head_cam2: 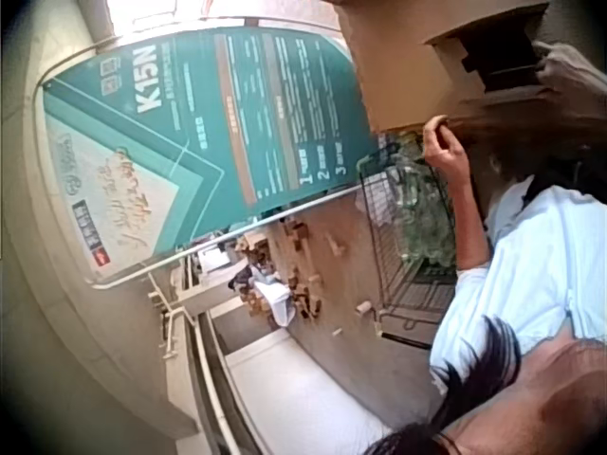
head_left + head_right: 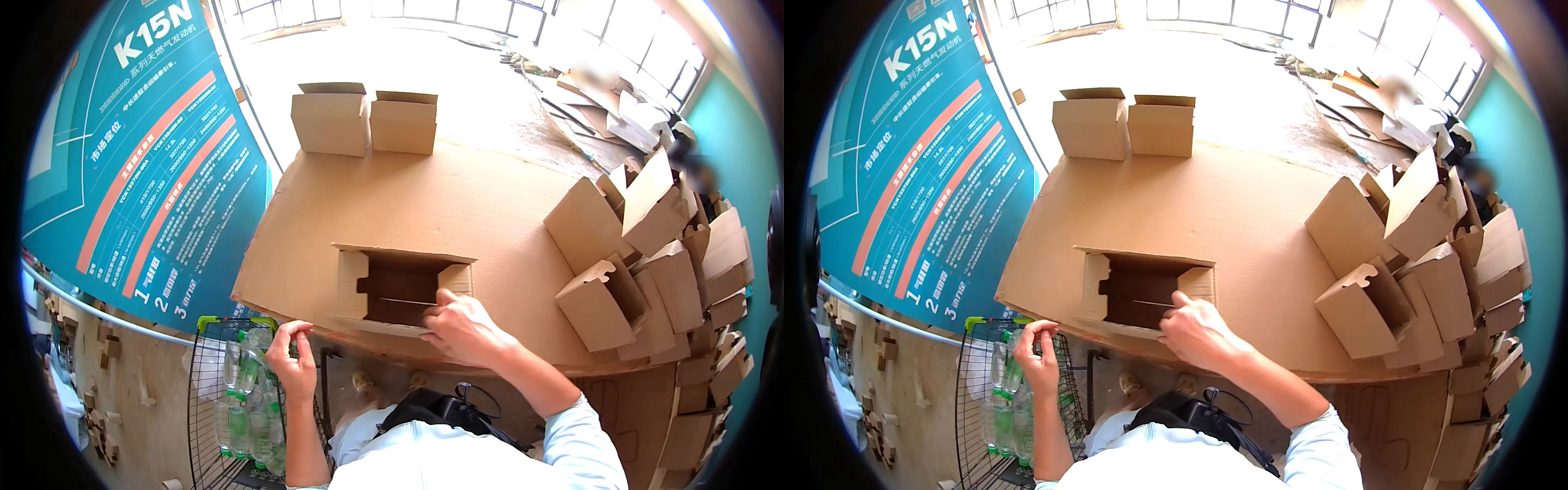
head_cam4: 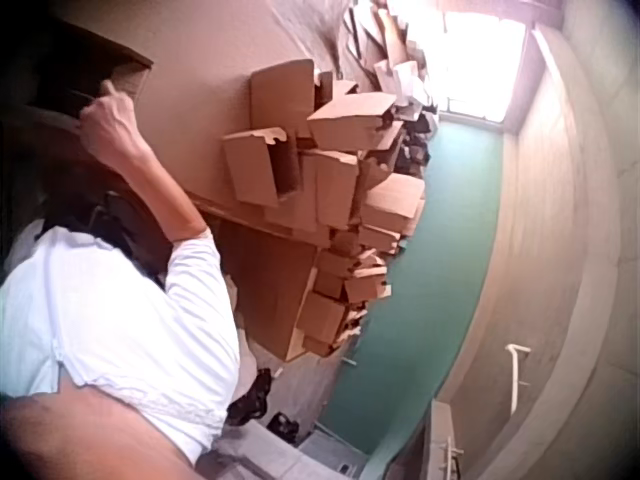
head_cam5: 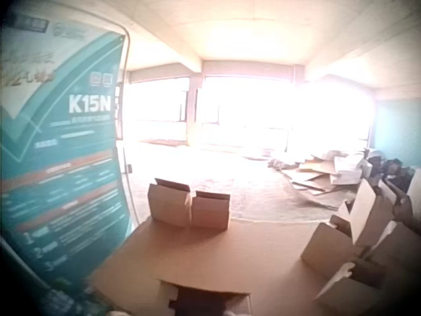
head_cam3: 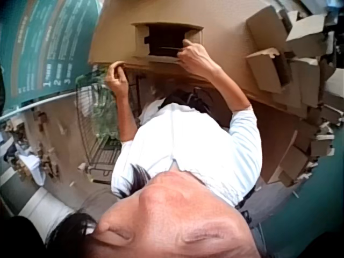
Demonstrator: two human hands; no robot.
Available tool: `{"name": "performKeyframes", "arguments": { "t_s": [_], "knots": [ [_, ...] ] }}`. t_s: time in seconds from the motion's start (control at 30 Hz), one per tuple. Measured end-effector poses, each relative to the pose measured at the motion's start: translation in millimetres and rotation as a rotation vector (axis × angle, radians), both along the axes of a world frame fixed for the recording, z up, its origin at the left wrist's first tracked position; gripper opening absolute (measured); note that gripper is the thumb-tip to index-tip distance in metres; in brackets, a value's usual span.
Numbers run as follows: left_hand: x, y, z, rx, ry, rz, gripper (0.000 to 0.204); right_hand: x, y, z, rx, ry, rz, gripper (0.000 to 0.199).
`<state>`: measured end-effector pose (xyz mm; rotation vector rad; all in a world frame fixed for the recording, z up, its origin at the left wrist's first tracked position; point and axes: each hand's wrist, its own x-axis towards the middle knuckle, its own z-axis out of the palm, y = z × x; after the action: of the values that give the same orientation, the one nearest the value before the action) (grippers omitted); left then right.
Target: The person places empty green plastic bottles into cardboard boxes and closes the box flaps.
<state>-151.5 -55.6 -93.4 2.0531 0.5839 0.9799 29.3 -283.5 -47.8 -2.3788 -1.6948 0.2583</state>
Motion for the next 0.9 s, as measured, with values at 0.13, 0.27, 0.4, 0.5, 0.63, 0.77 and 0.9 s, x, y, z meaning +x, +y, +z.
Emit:
{"name": "performKeyframes", "arguments": {
  "t_s": [0.13,0.27,0.4,0.5,0.63,0.77,0.9],
  "knots": [
    [-39,40,-25,-0.124,0.008,0.111,0.012,10,4,3,0.012,-0.143,0.005,0.024],
    [-52,66,-16,-0.192,-0.053,0.100,0.012,9,-1,-4,-0.012,-0.100,0.004,0.032],
    [21,45,50,-0.005,-0.111,-0.340,0.015,4,14,17,-0.417,-0.266,0.017,0.039],
    [75,23,86,0.197,0.051,-0.853,0.030,5,26,24,-0.691,-0.537,0.050,0.042],
    [114,4,90,0.507,0.848,-1.087,0.071,6,32,41,-0.844,-0.581,-0.057,0.026],
    [111,3,90,0.887,0.913,-0.752,0.074,11,9,26,-0.658,-0.464,-0.283,0.057],
    [72,44,70,0.767,0.599,-0.542,0.053,10,-7,19,-0.486,-0.120,-0.323,0.063]
  ]
}}
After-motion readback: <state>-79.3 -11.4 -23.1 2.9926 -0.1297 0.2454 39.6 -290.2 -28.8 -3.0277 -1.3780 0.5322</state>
